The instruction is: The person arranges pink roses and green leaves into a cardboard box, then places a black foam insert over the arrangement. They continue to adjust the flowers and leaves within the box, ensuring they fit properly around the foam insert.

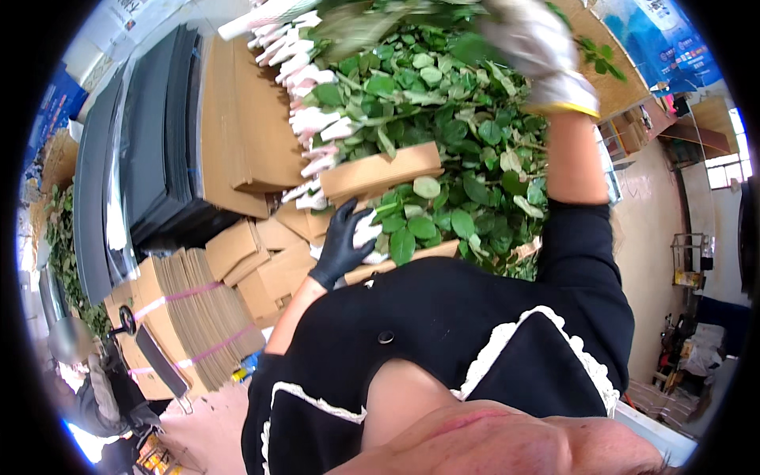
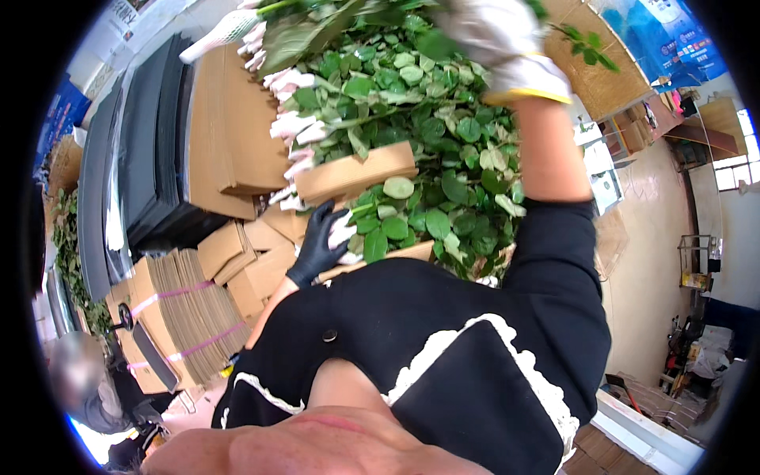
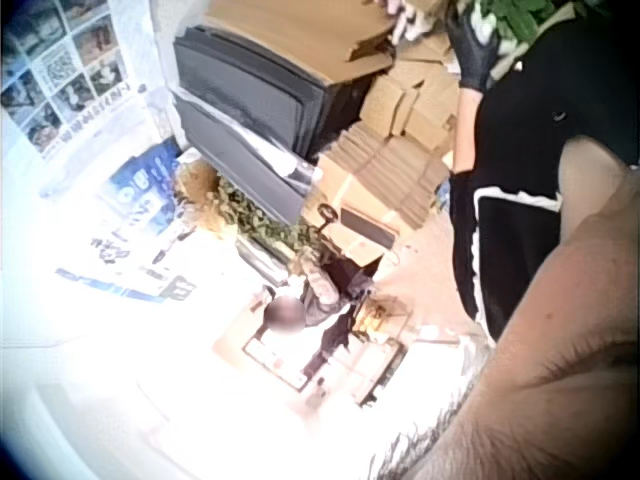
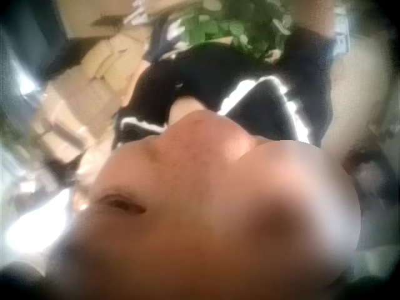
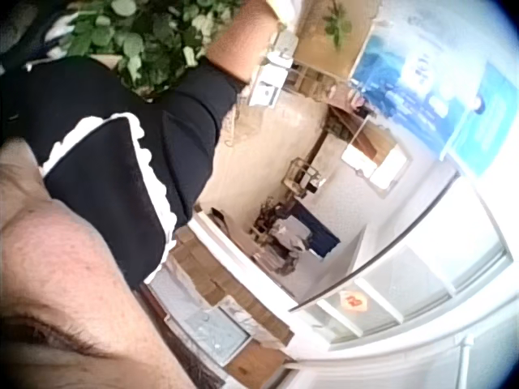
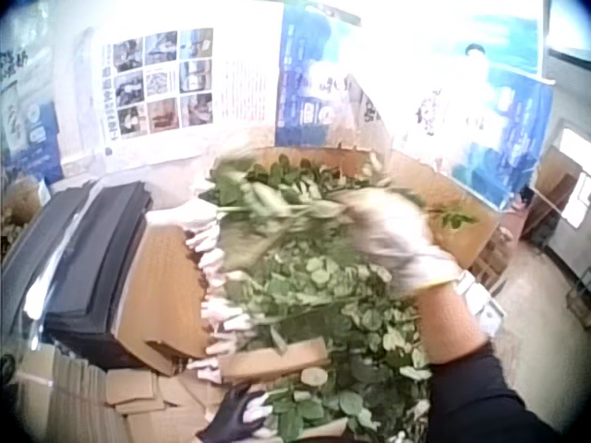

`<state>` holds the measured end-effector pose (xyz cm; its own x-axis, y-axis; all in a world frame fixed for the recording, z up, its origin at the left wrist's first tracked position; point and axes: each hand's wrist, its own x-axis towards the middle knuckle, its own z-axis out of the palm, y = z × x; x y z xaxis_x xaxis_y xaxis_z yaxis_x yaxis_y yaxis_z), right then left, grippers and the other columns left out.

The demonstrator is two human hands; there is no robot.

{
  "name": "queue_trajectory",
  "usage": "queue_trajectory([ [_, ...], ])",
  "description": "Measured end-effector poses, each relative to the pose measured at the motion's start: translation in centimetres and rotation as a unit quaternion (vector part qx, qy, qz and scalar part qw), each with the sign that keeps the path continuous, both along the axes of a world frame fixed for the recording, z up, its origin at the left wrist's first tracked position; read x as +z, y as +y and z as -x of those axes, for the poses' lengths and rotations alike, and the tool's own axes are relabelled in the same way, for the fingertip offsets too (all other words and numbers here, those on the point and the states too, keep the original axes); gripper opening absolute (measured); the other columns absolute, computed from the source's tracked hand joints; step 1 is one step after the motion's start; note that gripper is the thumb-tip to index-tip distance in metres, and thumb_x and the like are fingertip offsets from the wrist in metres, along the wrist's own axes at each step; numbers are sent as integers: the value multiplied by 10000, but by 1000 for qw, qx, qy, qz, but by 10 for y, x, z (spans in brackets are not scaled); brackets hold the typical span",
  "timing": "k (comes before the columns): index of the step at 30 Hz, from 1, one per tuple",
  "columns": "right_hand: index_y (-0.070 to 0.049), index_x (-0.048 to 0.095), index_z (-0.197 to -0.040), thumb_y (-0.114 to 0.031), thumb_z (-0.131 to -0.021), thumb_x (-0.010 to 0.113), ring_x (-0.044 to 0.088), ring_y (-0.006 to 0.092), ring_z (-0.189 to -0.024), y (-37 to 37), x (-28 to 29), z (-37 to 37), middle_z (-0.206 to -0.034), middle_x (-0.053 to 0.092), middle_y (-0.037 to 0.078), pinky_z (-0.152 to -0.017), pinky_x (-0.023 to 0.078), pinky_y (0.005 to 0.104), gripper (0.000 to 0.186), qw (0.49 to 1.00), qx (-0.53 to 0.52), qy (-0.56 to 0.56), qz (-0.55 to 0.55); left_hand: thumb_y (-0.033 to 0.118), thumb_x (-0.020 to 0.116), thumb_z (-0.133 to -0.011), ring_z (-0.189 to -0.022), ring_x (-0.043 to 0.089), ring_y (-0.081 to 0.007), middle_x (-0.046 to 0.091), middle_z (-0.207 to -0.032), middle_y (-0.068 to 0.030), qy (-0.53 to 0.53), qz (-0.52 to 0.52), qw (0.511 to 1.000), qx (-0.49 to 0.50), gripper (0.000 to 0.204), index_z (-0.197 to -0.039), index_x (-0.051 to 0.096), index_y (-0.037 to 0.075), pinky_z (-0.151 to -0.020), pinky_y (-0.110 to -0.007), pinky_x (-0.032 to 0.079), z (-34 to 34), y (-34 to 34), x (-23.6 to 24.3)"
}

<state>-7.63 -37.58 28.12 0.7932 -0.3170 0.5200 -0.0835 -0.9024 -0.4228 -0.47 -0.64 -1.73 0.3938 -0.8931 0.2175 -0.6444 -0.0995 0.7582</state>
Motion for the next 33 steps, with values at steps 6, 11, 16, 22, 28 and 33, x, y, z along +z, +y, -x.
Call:
queue_trajectory([
  [6,-160,643,-1224,-131,-814,645,669,317,-955,85,-51,126,-1065,691,142,-841,551,387,411,972,56,221,62,167,747,-724,-1163,534,-331,619,-1184,-144,60,33,998,-4,597,-1293,578,103,-1019,-430,404,-3,-2,2],
  [11,-228,591,-1244,-181,-857,571,661,385,-938,83,-235,142,-1206,623,180,-787,537,471,391,906,-157,391,36,166,743,-740,-1158,548,-299,642,-1195,-111,-19,48,998,-44,531,-1254,620,125,-1012,-406,425,-7,-16,11],
  [16,-214,601,-1189,-144,-864,545,671,388,-928,88,-208,127,-1146,640,181,-757,540,483,337,896,-91,428,72,216,728,-752,-1117,543,-322,597,-1193,-120,-85,75,993,-30,588,-1318,583,154,-987,-417,427,-8,-3,-1],
  [22,-151,592,-1138,-140,-842,560,687,293,-849,118,-187,122,-1006,634,100,-671,530,463,297,897,-70,391,194,326,742,-712,-1201,465,-372,521,-1290,-166,-214,15,975,-49,574,-1235,619,123,-1027,-477,371,-15,-12,28],
  [28,-81,513,-1300,-180,-829,631,640,289,-880,122,-167,136,-1118,607,130,-713,539,406,495,969,-66,119,204,282,781,-646,-1224,465,-380,508,-1326,-169,-84,18,993,-83,586,-1176,616,94,-1040,-484,358,-25,-17,4],
  [33,-85,633,-1156,-249,-866,530,648,322,-1007,98,-123,89,-1145,660,154,-830,548,405,348,855,58,516,-7,308,794,-682,-1241,462,-388,491,-1359,-189,-87,4,993,-84,583,-1178,617,57,-1043,-491,366,-22,-14,14],
])
